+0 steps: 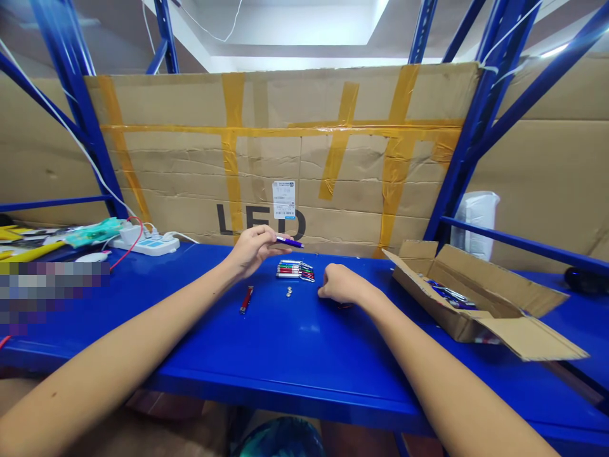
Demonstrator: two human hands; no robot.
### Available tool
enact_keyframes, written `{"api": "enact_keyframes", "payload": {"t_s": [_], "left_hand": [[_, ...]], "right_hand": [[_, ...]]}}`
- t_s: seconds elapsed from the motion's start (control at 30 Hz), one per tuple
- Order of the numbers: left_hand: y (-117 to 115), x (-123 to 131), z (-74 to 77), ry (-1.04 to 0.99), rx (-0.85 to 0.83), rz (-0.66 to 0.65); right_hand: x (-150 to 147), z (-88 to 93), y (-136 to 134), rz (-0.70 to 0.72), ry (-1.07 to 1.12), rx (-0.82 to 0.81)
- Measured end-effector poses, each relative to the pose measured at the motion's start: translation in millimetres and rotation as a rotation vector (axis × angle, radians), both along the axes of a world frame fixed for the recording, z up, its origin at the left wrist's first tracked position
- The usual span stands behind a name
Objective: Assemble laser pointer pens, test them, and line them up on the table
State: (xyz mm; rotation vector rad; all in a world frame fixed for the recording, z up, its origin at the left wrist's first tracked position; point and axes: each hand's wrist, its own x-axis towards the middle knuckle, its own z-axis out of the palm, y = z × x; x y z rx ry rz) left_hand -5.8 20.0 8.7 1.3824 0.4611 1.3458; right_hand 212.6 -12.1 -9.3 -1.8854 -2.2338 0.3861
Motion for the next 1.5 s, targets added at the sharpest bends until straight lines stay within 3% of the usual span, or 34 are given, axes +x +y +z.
{"api": "enact_keyframes", "payload": {"t_s": [0.13, 0.27, 0.43, 0.53, 0.7, 0.93, 1.2, 1.33, 1.5], "left_hand": [[3, -1, -0.3, -0.109, -0.075, -0.039], [4, -1, 1.5, -0.179, -0.185, -0.016], [3, 0, 0.3, 0.03, -0.186, 0.053], [3, 4, -6.0, 0.313, -0.052, 0.096], [-2, 13, -19.3, 0.662, 0.38, 0.283], [-14, 13, -22.4, 0.856, 0.554, 0.305], [-12, 11, -21.3, 0.88, 0.68, 0.378], [-13, 11, -22.2, 0.885, 0.692, 0.37], [-23, 16, -22.3, 0.966, 0.65, 0.332]], "right_hand": [[-5, 3.6, -3, 0.096, 0.244, 0.08], [-9, 4.0, -4, 0.176, 0.528, 0.016], [-10, -6.6, 5, 0.201, 0.646, 0.033], [-11, -11.1, 9, 0.2, 0.674, 0.098], [-13, -13.2, 11, 0.245, 0.759, 0.176], [-14, -8.0, 6, 0.378, 0.847, 0.057], [-20, -0.6, -4, 0.401, 1.058, -0.094], [-19, -1.1, -4, 0.412, 1.025, -0.042], [-20, -4.8, -1, 0.374, 0.63, 0.301]]}}
